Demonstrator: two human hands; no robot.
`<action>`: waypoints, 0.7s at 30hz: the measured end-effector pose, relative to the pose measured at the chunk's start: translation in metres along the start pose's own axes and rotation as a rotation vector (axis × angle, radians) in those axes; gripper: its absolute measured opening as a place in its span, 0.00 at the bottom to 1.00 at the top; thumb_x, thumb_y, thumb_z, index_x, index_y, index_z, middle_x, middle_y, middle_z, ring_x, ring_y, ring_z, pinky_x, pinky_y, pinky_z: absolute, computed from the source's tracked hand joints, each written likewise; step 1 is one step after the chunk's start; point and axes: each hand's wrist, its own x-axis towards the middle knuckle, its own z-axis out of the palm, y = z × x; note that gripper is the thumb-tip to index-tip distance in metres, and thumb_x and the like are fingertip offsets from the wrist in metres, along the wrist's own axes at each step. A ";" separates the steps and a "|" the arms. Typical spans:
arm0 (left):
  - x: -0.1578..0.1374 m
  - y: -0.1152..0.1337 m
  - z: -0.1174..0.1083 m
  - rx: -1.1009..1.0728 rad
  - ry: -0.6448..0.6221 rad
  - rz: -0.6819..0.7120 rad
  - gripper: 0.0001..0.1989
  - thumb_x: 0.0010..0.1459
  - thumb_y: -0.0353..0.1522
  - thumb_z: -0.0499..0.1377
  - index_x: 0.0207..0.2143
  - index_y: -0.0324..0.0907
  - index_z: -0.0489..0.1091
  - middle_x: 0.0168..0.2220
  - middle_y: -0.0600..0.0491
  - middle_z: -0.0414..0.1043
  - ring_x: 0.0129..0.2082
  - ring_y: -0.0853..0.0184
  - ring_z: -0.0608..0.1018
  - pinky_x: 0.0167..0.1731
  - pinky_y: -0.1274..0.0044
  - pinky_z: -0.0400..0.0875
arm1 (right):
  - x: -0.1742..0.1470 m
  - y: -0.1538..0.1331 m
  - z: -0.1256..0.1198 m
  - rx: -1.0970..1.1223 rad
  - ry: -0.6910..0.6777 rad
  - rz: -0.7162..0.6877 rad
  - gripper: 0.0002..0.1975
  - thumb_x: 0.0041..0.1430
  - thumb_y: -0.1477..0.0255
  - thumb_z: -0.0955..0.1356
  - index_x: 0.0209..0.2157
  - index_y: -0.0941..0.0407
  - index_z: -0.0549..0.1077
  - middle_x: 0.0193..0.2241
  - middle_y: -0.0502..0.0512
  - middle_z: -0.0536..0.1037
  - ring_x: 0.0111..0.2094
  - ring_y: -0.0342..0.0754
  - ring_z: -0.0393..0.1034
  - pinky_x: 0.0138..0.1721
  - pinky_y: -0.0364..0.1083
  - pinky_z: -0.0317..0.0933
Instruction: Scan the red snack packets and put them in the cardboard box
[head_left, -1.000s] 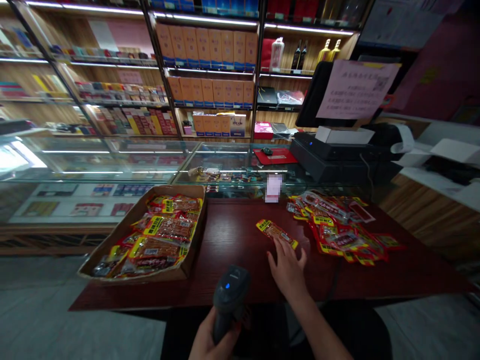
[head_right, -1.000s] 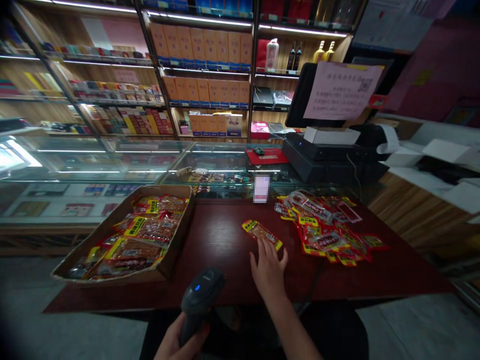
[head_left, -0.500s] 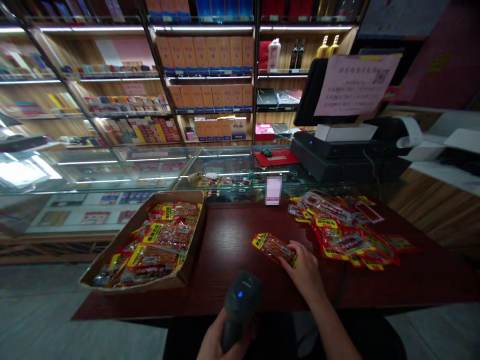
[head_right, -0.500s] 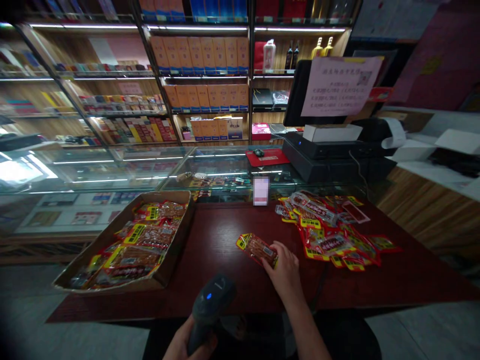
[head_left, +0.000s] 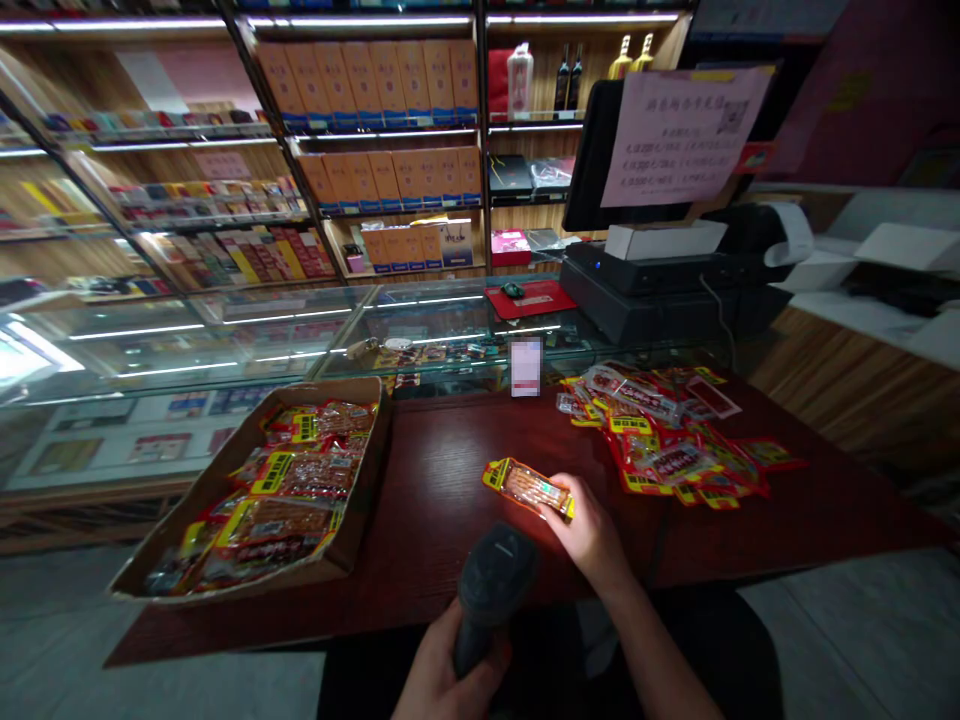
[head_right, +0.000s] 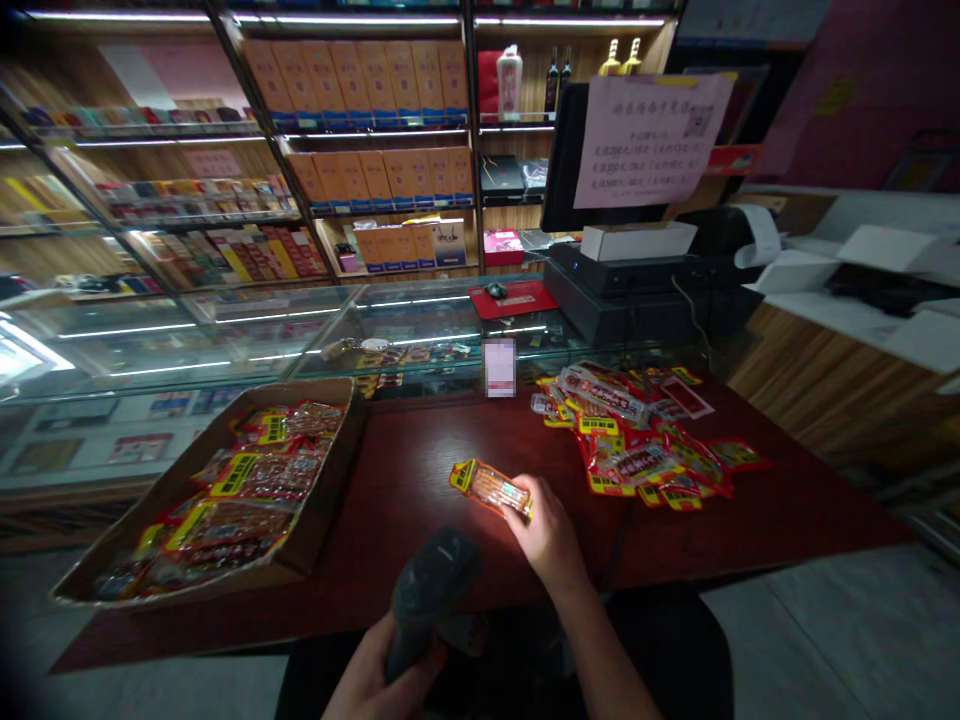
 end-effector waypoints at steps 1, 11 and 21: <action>0.001 -0.001 0.000 0.005 -0.003 -0.011 0.18 0.52 0.42 0.73 0.38 0.39 0.79 0.27 0.56 0.70 0.28 0.67 0.70 0.30 0.80 0.69 | 0.001 -0.001 0.000 -0.004 -0.005 0.010 0.13 0.62 0.68 0.69 0.48 0.52 0.72 0.45 0.59 0.82 0.47 0.56 0.80 0.50 0.54 0.74; -0.012 -0.010 -0.007 -0.170 0.067 -0.057 0.16 0.52 0.37 0.71 0.42 0.39 0.78 0.22 0.61 0.65 0.19 0.74 0.61 0.20 0.81 0.57 | 0.003 -0.008 -0.015 0.228 -0.007 0.394 0.21 0.54 0.55 0.72 0.45 0.52 0.75 0.42 0.59 0.84 0.40 0.58 0.81 0.47 0.57 0.74; -0.032 -0.046 -0.048 -0.210 0.306 -0.008 0.22 0.54 0.44 0.68 0.43 0.38 0.72 0.19 0.65 0.62 0.12 0.77 0.60 0.15 0.83 0.55 | 0.124 -0.180 0.124 0.608 -0.304 0.190 0.21 0.51 0.63 0.75 0.46 0.53 0.75 0.44 0.56 0.84 0.44 0.53 0.80 0.50 0.54 0.73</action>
